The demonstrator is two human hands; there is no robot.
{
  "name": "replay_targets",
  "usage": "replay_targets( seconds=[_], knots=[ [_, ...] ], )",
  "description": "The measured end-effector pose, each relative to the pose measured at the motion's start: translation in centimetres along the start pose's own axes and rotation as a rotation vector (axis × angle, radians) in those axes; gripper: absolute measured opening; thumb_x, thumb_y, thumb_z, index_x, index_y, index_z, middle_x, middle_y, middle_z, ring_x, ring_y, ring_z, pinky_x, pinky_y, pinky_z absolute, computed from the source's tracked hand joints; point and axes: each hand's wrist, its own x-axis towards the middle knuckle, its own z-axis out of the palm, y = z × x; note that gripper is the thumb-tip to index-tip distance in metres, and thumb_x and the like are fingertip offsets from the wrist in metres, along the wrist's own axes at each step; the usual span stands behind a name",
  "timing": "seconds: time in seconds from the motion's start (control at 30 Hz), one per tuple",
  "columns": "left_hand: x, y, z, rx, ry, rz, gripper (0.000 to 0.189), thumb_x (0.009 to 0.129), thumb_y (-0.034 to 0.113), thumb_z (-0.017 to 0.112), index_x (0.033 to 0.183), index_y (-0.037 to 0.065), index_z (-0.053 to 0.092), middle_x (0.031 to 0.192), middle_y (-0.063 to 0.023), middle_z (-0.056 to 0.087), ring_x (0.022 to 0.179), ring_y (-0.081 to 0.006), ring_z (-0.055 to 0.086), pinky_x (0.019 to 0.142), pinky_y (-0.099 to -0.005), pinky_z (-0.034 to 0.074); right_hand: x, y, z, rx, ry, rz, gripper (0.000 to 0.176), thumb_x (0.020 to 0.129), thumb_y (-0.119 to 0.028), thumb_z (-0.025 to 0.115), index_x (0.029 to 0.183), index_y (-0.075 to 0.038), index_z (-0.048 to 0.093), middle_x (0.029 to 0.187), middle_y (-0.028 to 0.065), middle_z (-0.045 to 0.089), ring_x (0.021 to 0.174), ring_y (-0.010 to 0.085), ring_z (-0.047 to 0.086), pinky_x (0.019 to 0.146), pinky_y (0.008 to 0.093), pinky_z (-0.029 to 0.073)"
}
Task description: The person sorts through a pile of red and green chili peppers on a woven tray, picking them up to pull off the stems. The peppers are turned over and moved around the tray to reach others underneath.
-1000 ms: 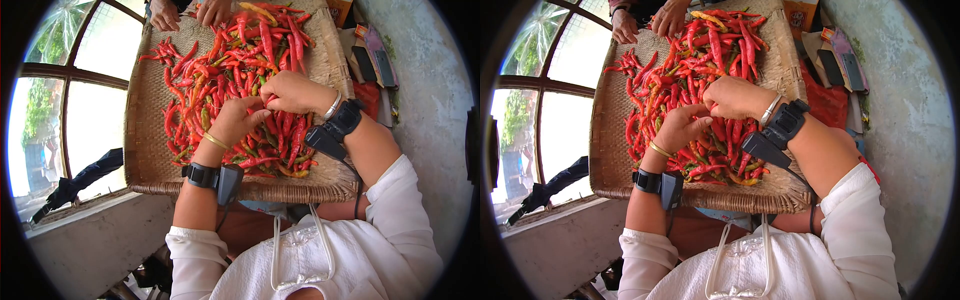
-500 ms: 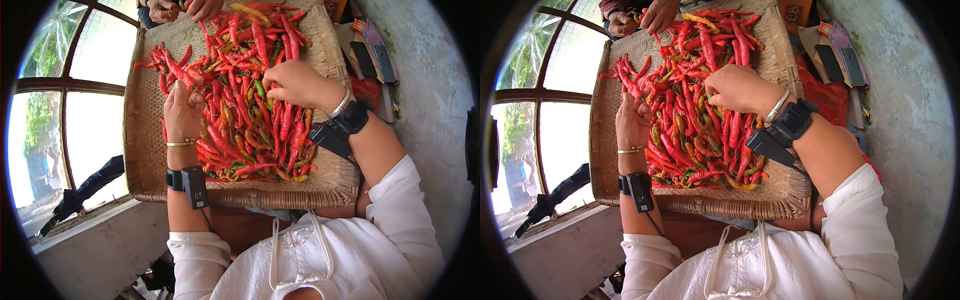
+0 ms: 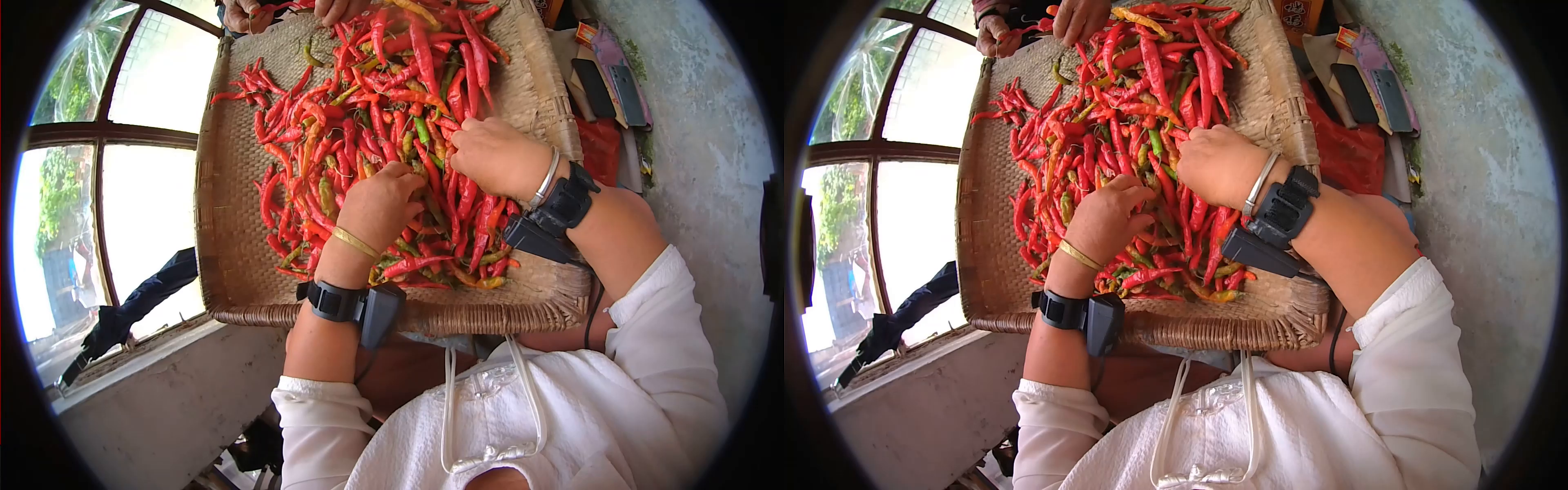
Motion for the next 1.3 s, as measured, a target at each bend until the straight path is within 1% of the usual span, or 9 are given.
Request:
replay_targets(
  seconds=[0.17,0.3,0.53,0.7,0.8,0.93,0.97,1.03,1.3],
  knots=[
    [0.5,0.3,0.1,-0.059,0.029,0.040,0.026,0.071,0.016,0.065,0.094,0.005,0.060,0.087,-0.0105,0.059,0.078,-0.0273,0.059,0.067,-0.0354,0.048,0.2,0.2,-1.1,-0.044,-0.028,-0.015,0.010,0.067,-0.008,0.058,0.075,-0.004,0.063,0.074,0.0107,0.062,0.075,0.0260,0.059,0.066,0.0376,0.046],
    [0.2,1.8,-0.2,-0.821,-0.076,-0.188,0.023,0.079,0.021,0.063,0.091,0.002,0.060,0.066,-0.0050,0.057,0.060,-0.0132,0.057,0.054,-0.0277,0.046,0.4,0.7,-3.7,0.599,-0.190,0.028,0.016,0.067,-0.012,0.060,0.079,-0.001,0.060,0.070,0.0106,0.062,0.066,0.0239,0.059,0.060,0.0330,0.044],
    [-0.2,1.2,-1.9,-1.047,-0.156,-0.269,0.020,0.084,0.022,0.059,0.090,0.003,0.058,0.070,0.0012,0.060,0.053,-0.0024,0.047,0.047,-0.0175,0.039,1.5,0.7,-4.2,1.289,0.083,0.252,0.025,0.085,-0.021,0.055,0.097,0.000,0.056,0.079,0.0023,0.059,0.069,0.0101,0.055,0.061,0.0241,0.045],
    [0.5,-2.6,-4.7,-1.569,0.632,-0.183,0.027,0.089,0.023,0.050,0.105,0.003,0.055,0.086,-0.0068,0.063,0.055,-0.0024,0.047,0.047,-0.0148,0.037,2.9,1.3,-2.6,0.930,0.498,0.304,0.028,0.080,-0.028,0.057,0.088,-0.002,0.061,0.073,0.0115,0.061,0.069,0.0223,0.060,0.063,0.0333,0.045],
    [0.7,-3.7,-5.4,-1.543,0.845,-0.387,0.027,0.088,0.021,0.051,0.107,0.002,0.054,0.089,-0.0069,0.063,0.055,-0.0022,0.047,0.048,-0.0152,0.039,2.4,-0.1,-3.4,0.594,0.025,0.173,0.023,0.076,-0.022,0.059,0.089,-0.005,0.062,0.080,0.0136,0.062,0.079,0.0281,0.060,0.072,0.0384,0.046],
    [0.9,-2.9,-2.5,-0.587,0.186,-0.302,0.021,0.083,0.008,0.056,0.103,0.004,0.058,0.081,-0.0040,0.063,0.061,-0.0078,0.054,0.054,-0.0192,0.044,2.5,-1.2,-2.4,0.505,-0.234,0.066,0.020,0.071,-0.013,0.060,0.089,-0.005,0.060,0.078,0.0145,0.061,0.077,0.0312,0.059,0.068,0.0405,0.046],
    [1.2,-2.9,-1.6,-0.131,0.268,0.070,0.024,0.078,0.004,0.055,0.101,0.007,0.059,0.079,-0.0072,0.061,0.069,-0.0184,0.059,0.059,-0.0268,0.048,2.6,-1.4,-2.0,0.505,-0.239,0.066,0.020,0.071,-0.013,0.060,0.089,-0.005,0.060,0.078,0.0145,0.061,0.077,0.0312,0.059,0.068,0.0405,0.046],
    [1.2,-2.5,-0.4,0.142,0.114,0.028,0.024,0.073,0.002,0.054,0.095,0.008,0.060,0.088,-0.0099,0.059,0.079,-0.0282,0.059,0.068,-0.0340,0.049,2.7,-1.9,-1.2,0.378,-0.260,0.022,0.022,0.070,-0.011,0.059,0.091,-0.006,0.059,0.078,0.0151,0.060,0.079,0.0329,0.059,0.070,0.0423,0.046],
    [0.7,-2.3,0.3,0.215,0.033,0.056,0.020,0.071,0.006,0.055,0.090,0.009,0.061,0.112,-0.0112,0.049,0.083,-0.0274,0.059,0.067,-0.0364,0.050,2.9,-3.1,-0.3,0.304,-0.280,-0.033,0.018,0.074,-0.009,0.052,0.090,-0.008,0.061,0.083,0.0140,0.061,0.082,0.0307,0.060,0.070,0.0411,0.048]
  ],
)
